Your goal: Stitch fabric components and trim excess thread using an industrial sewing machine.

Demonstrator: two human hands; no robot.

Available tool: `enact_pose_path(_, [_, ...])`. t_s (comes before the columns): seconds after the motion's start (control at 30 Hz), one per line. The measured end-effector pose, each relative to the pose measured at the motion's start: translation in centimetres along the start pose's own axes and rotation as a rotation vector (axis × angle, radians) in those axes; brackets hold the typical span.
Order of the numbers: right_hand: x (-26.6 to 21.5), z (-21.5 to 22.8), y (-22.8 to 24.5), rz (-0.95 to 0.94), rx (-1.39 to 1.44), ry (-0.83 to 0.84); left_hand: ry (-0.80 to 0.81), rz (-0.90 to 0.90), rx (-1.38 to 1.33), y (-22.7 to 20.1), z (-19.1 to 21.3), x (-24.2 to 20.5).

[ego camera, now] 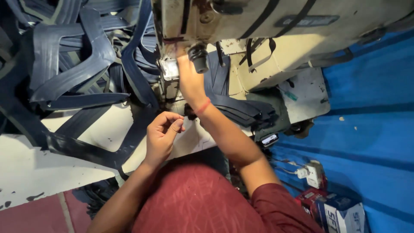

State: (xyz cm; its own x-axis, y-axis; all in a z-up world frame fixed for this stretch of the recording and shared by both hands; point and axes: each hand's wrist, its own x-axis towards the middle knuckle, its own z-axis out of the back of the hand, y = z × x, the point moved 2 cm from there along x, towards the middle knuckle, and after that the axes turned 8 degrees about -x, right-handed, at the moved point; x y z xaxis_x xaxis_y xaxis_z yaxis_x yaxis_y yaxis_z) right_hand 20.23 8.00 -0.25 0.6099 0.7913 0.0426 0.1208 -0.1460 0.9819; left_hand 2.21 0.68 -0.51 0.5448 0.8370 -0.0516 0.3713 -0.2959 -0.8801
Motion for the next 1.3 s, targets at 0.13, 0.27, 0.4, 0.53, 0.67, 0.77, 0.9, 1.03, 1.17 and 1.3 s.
enact_pose_path(0.13, [-7.2, 2.8, 6.1, 0.546, -0.828, 0.072, -0.025, -0.011, 0.045, -0.5, 1.0, -0.2])
enact_pose_path(0.27, [-12.0, 5.9, 5.0, 0.458, -1.342, 0.275, -0.050, 0.005, 0.058, -1.1, 1.5, -0.2])
enact_pose_path(0.4, [-13.7, 7.9, 3.2, 0.450, -1.418, 0.206, 0.001, 0.041, 0.027, -0.3, 0.1, 0.4])
enact_pose_path(0.53, [-13.5, 9.9, 3.0, 0.405, -1.162, 0.149, 0.032, 0.061, 0.015, -0.6, -1.2, 0.6])
enact_pose_path(0.67, [-13.5, 13.8, 3.4, 0.494, -0.897, 0.020, 0.024, 0.051, 0.049, -1.0, -0.9, 0.1])
enact_pose_path(0.77, [-14.6, 21.8, -0.1, 0.552, -0.527, -0.384, 0.007, 0.033, 0.061, -0.9, 0.2, -0.2])
enact_pose_path(0.9, [-12.6, 30.7, 0.9, 0.542, -0.545, -0.852, -0.018, 0.024, 0.044, -0.4, 0.8, -0.2])
enact_pose_path(1.03, [-10.7, 33.0, 0.4, 0.314, -0.969, -0.726, -0.020, -0.003, 0.060, -0.3, 0.2, -0.1])
enact_pose_path(1.17, [-10.9, 22.0, 4.5, 0.483, -1.226, -0.517, 0.001, -0.074, 0.133, -1.0, -0.9, 0.0])
enact_pose_path(1.3, [-11.4, 10.4, 7.5, 0.463, -0.986, -0.192, 0.037, -0.137, 0.263, -2.4, -2.4, 0.6])
